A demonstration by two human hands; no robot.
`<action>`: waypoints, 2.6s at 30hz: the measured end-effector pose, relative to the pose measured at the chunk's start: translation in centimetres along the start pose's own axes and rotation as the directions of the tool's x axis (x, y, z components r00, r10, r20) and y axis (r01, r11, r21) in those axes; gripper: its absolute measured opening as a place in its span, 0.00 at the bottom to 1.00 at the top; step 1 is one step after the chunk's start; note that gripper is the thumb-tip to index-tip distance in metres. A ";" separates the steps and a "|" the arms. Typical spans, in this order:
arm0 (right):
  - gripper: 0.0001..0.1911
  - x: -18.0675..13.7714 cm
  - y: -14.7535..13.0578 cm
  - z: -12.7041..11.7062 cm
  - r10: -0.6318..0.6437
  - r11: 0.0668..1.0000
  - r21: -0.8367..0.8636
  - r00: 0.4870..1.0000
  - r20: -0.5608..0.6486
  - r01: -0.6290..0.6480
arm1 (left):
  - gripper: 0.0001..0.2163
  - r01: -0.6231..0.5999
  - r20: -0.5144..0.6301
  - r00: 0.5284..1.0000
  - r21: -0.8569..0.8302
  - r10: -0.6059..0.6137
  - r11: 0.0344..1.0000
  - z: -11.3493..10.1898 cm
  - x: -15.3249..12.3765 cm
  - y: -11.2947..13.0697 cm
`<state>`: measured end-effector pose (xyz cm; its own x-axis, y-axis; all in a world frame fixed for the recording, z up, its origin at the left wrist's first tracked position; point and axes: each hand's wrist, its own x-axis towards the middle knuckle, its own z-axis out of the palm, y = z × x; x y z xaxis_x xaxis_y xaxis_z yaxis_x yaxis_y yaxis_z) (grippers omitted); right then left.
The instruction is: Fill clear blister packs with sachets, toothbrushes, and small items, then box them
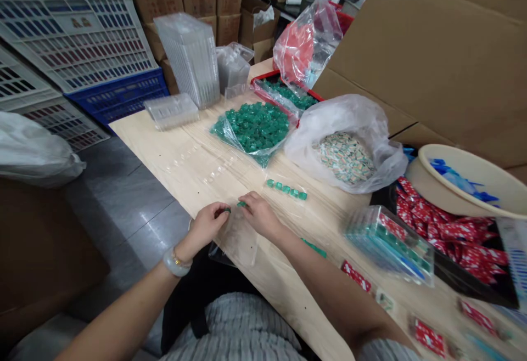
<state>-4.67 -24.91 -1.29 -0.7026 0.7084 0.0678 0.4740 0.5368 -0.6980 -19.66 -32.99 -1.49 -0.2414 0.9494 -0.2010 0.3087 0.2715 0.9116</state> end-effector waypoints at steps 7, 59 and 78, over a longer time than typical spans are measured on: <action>0.08 0.4 0.1 -0.4 0.051 0.987 -0.158 0.996 0.070 -0.039 | 0.09 0.003 0.001 1.000 0.104 -0.004 0.995 0.0 -0.2 0.8; 0.14 -0.3 -1.9 -2.2 0.184 0.964 -0.201 0.983 0.024 -0.176 | 0.15 0.278 0.225 0.959 -0.605 -0.175 0.746 -0.2 -0.1 0.9; 0.02 -3.8 -3.1 -1.2 0.461 0.794 0.453 0.887 -0.012 -0.406 | 0.10 0.120 0.229 0.973 -0.343 -0.041 0.932 2.3 -1.7 3.7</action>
<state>-2.80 -28.69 1.45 -0.3984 0.8817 -0.2529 0.4209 -0.0692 -0.9045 -15.95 -33.21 1.39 -0.0367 0.9484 -0.3151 -0.0565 0.3128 0.9481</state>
